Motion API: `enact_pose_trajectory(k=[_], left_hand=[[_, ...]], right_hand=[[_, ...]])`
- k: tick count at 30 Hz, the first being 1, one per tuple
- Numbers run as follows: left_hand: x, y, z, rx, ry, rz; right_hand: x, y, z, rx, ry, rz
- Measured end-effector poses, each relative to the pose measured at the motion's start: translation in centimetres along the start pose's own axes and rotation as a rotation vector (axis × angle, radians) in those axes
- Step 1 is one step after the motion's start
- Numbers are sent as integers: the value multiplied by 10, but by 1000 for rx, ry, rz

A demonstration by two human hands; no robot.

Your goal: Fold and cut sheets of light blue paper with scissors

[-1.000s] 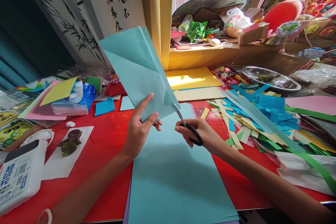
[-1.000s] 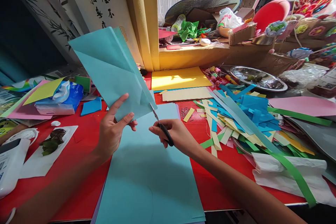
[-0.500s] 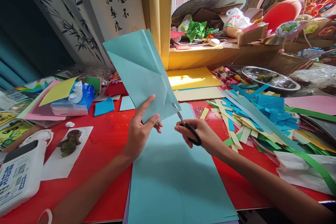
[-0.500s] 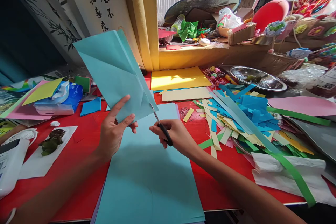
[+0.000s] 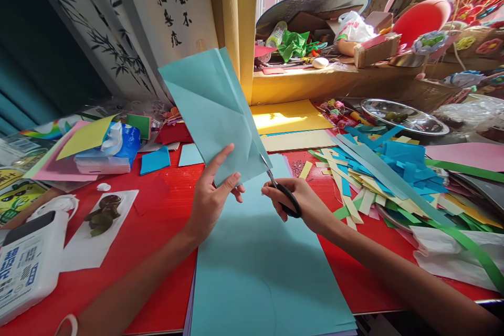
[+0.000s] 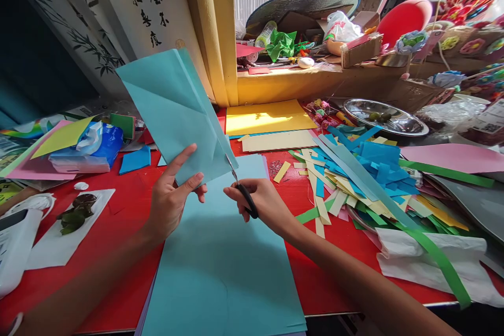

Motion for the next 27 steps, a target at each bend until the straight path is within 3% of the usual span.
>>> enact_pose_trajectory(k=[15,27], left_hand=[[-5,2,4,-82,-9,-60],[-7,4,6,-82,-28,-77]], right_hand=[[-1,0,-3,21,17,-10],[-4,0,-5,38,12,7]])
Point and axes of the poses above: each hand's wrist, its own y-axis away from the middle knuckle, its own z-axis out of the palm, x = y × z, the point moved 4 cm from there along -y, towards the middle knuckle, and after that the axes turned 2 degrees about -z, right-handed, at the moved point
